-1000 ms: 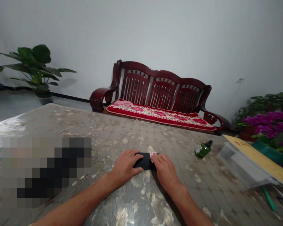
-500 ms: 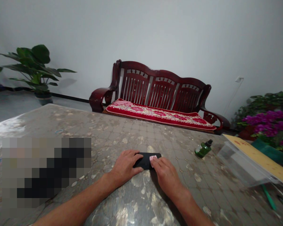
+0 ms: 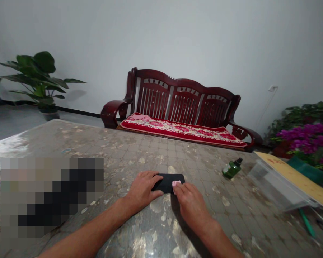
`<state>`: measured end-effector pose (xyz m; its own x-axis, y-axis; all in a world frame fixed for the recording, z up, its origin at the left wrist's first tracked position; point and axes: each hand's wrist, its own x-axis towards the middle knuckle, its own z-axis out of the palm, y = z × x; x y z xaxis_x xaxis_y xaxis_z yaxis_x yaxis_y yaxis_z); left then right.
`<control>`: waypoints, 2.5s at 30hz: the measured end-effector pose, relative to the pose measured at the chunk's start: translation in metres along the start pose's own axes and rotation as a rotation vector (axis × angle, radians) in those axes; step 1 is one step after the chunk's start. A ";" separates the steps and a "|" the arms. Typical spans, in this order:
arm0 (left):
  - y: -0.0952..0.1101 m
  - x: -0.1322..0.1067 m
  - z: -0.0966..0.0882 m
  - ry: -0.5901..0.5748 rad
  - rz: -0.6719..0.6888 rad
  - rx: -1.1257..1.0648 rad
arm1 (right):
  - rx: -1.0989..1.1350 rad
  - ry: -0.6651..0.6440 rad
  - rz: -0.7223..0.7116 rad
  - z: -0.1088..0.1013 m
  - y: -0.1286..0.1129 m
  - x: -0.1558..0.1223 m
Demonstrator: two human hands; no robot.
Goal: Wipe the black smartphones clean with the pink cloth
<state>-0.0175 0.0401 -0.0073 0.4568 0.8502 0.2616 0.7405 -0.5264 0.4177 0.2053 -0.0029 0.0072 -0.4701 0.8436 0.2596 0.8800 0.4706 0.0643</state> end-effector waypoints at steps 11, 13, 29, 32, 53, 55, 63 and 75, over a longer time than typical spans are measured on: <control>-0.001 0.001 0.001 0.001 -0.014 0.014 | -0.007 0.005 -0.040 0.007 -0.008 -0.002; 0.000 0.002 -0.001 -0.009 -0.023 0.020 | 0.003 0.014 -0.043 0.005 -0.007 -0.001; 0.002 0.003 -0.003 -0.042 -0.047 0.027 | -0.023 -0.028 0.030 -0.001 -0.009 0.002; 0.001 0.003 -0.002 -0.053 -0.054 0.033 | -0.090 -0.069 0.139 -0.003 0.000 0.002; 0.002 0.005 -0.003 -0.077 -0.050 0.055 | 0.058 0.175 -0.092 0.021 -0.002 0.014; 0.002 0.005 -0.003 -0.077 -0.049 0.046 | 0.096 0.182 -0.129 0.020 -0.005 0.014; -0.006 0.004 -0.013 -0.110 -0.006 -0.023 | 0.028 0.185 0.093 0.021 0.016 0.010; -0.005 0.005 -0.015 -0.144 -0.037 -0.015 | 0.083 0.161 0.027 0.017 0.011 0.013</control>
<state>-0.0264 0.0472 0.0049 0.4960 0.8602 0.1186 0.7512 -0.4936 0.4382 0.2074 0.0175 -0.0055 -0.4236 0.8069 0.4117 0.8804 0.4737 -0.0224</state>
